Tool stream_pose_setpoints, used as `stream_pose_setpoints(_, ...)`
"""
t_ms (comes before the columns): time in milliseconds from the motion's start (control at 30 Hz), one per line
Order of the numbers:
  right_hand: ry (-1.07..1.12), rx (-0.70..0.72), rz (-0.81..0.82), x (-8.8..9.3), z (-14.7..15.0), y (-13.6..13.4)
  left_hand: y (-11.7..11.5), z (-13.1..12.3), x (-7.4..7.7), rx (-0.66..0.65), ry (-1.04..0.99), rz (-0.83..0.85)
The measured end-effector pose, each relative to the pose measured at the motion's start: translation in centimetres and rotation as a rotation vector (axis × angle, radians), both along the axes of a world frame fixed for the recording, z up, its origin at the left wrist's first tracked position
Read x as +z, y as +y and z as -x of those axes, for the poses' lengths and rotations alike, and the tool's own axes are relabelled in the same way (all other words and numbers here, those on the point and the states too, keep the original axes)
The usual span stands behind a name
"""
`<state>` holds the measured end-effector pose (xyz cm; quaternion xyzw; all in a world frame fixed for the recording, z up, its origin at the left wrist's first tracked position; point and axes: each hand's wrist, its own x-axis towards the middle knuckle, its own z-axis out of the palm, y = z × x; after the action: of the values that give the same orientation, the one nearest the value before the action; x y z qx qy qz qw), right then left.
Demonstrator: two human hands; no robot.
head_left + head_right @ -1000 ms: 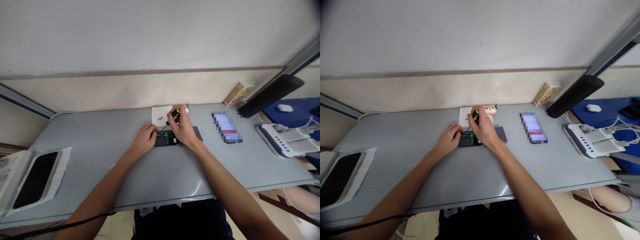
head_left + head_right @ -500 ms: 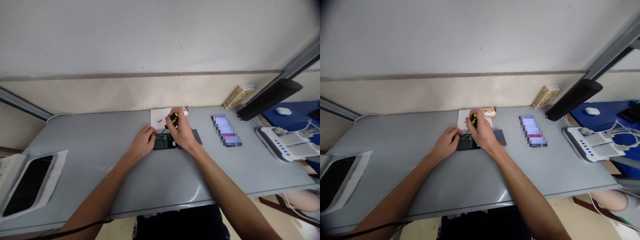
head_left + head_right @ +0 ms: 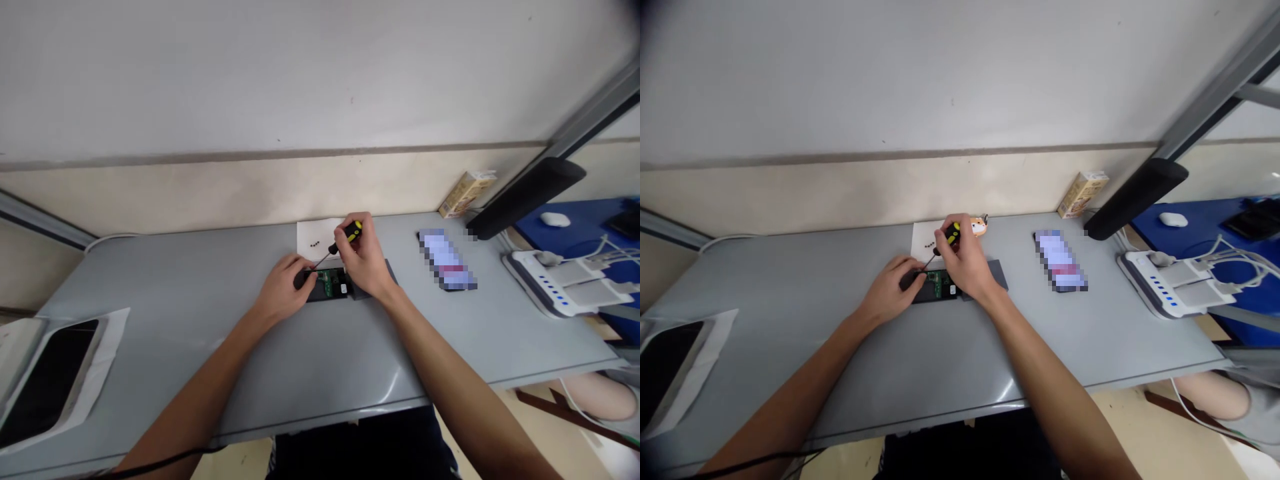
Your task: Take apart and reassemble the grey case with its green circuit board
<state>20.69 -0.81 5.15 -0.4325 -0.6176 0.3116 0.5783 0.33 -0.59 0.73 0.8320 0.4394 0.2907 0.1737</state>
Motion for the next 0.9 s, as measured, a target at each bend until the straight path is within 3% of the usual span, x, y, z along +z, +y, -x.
stream_pose_setpoints(200, 0.164, -0.005, 0.002, 0.1, -1.1, 0.4, -0.1, 0.0, 0.0, 0.025, -0.032, -0.139)
stream_pose_setpoints(400, 0.123, -0.142, 0.001, -0.3, -3.8, 1.4, 0.7, -1.0, 1.8, 0.083, 0.036, -0.236)
stream_pose_setpoints(533, 0.024, -0.292, -0.031, -0.5, -6.2, 1.8, 3.6, -3.6, 2.9, 0.054, 0.287, -0.231)
stream_pose_setpoints(700, -0.045, -0.451, -0.112, 0.0, -8.9, 1.7, 7.0, -6.9, 3.1, -0.04, 0.584, -0.241)
stream_pose_setpoints(800, -0.053, -0.44, -0.198, 0.6, -9.5, 1.5, 7.5, -7.7, 3.1, -0.042, 0.622, -0.23)
stream_pose_setpoints(900, -0.114, -0.318, -0.203, 1.6, -9.7, 0.9, 6.2, -7.1, 3.5, -0.005, 0.616, -0.212)
